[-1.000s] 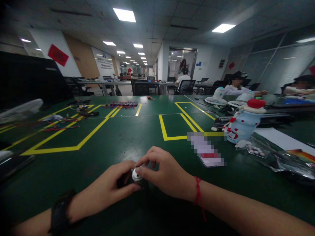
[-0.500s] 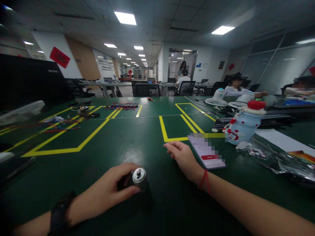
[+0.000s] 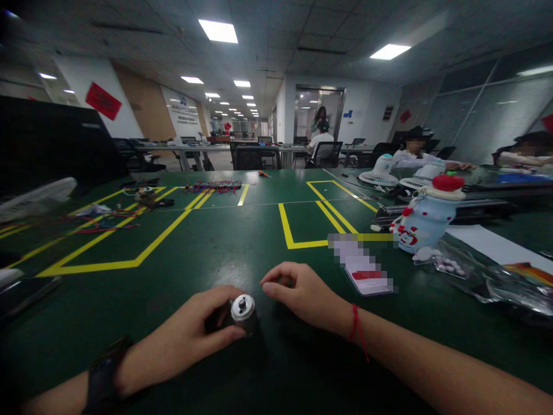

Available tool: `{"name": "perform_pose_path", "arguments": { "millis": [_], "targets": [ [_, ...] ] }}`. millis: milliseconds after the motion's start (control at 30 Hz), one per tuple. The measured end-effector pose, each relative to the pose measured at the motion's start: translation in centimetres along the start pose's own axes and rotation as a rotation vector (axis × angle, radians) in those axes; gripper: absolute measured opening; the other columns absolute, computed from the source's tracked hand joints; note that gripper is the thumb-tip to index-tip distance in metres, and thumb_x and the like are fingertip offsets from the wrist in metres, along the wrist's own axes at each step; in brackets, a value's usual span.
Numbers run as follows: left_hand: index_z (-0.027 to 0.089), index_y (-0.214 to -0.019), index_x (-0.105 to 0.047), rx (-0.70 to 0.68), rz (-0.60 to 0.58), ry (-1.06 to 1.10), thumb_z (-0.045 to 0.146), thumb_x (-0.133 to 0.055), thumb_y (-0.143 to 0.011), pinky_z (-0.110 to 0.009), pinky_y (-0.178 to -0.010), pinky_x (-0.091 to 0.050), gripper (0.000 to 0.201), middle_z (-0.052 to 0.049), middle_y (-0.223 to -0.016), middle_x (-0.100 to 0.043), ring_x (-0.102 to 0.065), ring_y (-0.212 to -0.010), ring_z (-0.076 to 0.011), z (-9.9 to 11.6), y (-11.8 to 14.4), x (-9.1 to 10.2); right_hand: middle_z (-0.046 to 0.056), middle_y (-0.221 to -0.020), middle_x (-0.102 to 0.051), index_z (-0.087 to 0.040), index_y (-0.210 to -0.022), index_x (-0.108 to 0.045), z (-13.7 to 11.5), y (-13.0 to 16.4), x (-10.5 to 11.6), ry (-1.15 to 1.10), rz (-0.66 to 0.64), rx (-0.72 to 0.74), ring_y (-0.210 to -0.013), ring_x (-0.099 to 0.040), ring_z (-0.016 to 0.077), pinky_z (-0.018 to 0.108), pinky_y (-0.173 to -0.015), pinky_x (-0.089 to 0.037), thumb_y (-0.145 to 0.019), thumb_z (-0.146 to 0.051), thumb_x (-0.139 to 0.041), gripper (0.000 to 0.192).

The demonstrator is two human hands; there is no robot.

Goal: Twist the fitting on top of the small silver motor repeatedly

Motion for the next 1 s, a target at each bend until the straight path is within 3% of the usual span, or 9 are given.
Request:
{"name": "perform_pose_path", "arguments": {
  "millis": [67,200,333,533,700,867,1000],
  "targets": [
    [0.023,-0.103,-0.058,-0.003,-0.002,-0.011,0.026,-0.064,-0.086,-0.024,-0.059,-0.036,0.018,0.002,-0.087,-0.060,-0.051,-0.070,-0.0151,0.0,0.0,-0.1,0.002,-0.089,-0.063,-0.019,-0.101,-0.067,-1.2,0.5,-1.2,-0.004,-0.039,0.088,-0.072,-0.056,0.0130,0.025,-0.062,-0.044,-0.082,-0.034,-0.066,0.024],
    [0.022,-0.103,-0.057,-0.008,0.006,-0.030,0.027,-0.064,-0.086,-0.024,-0.060,-0.036,0.019,0.002,-0.085,-0.059,-0.051,-0.070,-0.0152,-0.2,0.0,-0.2,0.002,-0.096,-0.058,-0.020,-0.090,-0.070,-2.8,0.7,-2.1,0.025,0.039,0.273,-0.081,-0.054,0.0129,0.025,-0.070,-0.044,-0.080,-0.029,-0.070,0.013],
    [0.023,-0.105,-0.057,-0.011,0.012,-0.030,0.028,-0.064,-0.086,-0.024,-0.060,-0.036,0.020,0.002,-0.087,-0.060,-0.051,-0.070,-0.0152,-0.2,0.0,-0.1,0.002,-0.091,-0.059,-0.018,-0.090,-0.068,-2.4,0.4,-0.7,-0.059,0.122,0.238,-0.083,-0.057,0.0149,0.027,-0.072,-0.045,-0.085,-0.030,-0.065,0.013],
    [0.024,-0.107,-0.058,-0.005,-0.005,-0.002,0.026,-0.064,-0.086,-0.024,-0.060,-0.037,0.022,0.001,-0.091,-0.061,-0.051,-0.071,-0.0151,-0.2,0.0,0.0,0.004,-0.105,-0.059,-0.023,-0.089,-0.075,-0.4,1.4,0.4,0.267,-0.111,0.225,-0.099,-0.056,0.0182,0.035,-0.090,-0.042,-0.080,-0.030,-0.072,0.012],
    [0.024,-0.107,-0.059,0.001,-0.009,-0.002,0.026,-0.064,-0.087,-0.024,-0.060,-0.037,0.021,0.001,-0.091,-0.061,-0.051,-0.071,-0.0151,-0.3,0.1,-0.1,0.002,-0.112,-0.057,-0.029,-0.095,-0.075,0.3,1.9,-0.2,0.428,-0.186,0.245,-0.105,-0.051,0.0200,0.038,-0.093,-0.041,-0.080,-0.033,-0.071,0.016],
    [0.025,-0.108,-0.058,0.008,-0.011,0.000,0.026,-0.064,-0.086,-0.024,-0.061,-0.037,0.022,0.001,-0.092,-0.061,-0.051,-0.071,-0.0151,-0.3,-0.1,0.0,0.003,-0.113,-0.058,-0.027,-0.099,-0.073,0.0,1.8,0.0,0.417,-0.204,0.266,-0.106,-0.052,0.0197,0.037,-0.094,-0.041,-0.080,-0.031,-0.071,0.019],
    [0.024,-0.108,-0.059,-0.002,-0.003,0.007,0.025,-0.064,-0.086,-0.024,-0.061,-0.037,0.023,0.000,-0.093,-0.061,-0.051,-0.072,-0.0152,-0.2,-0.1,0.1,0.004,-0.108,-0.060,-0.022,-0.105,-0.069,0.0,1.6,0.7,0.261,-0.153,0.224,-0.097,-0.057,0.0168,0.032,-0.087,-0.046,-0.083,-0.028,-0.067,0.023]
  ]
}}
Point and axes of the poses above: each hand's wrist, its own y-axis away from the middle knuckle, its own x-axis out of the back of the hand, z = x × y, the point moved 3 cm from there along -y, towards the middle knuckle
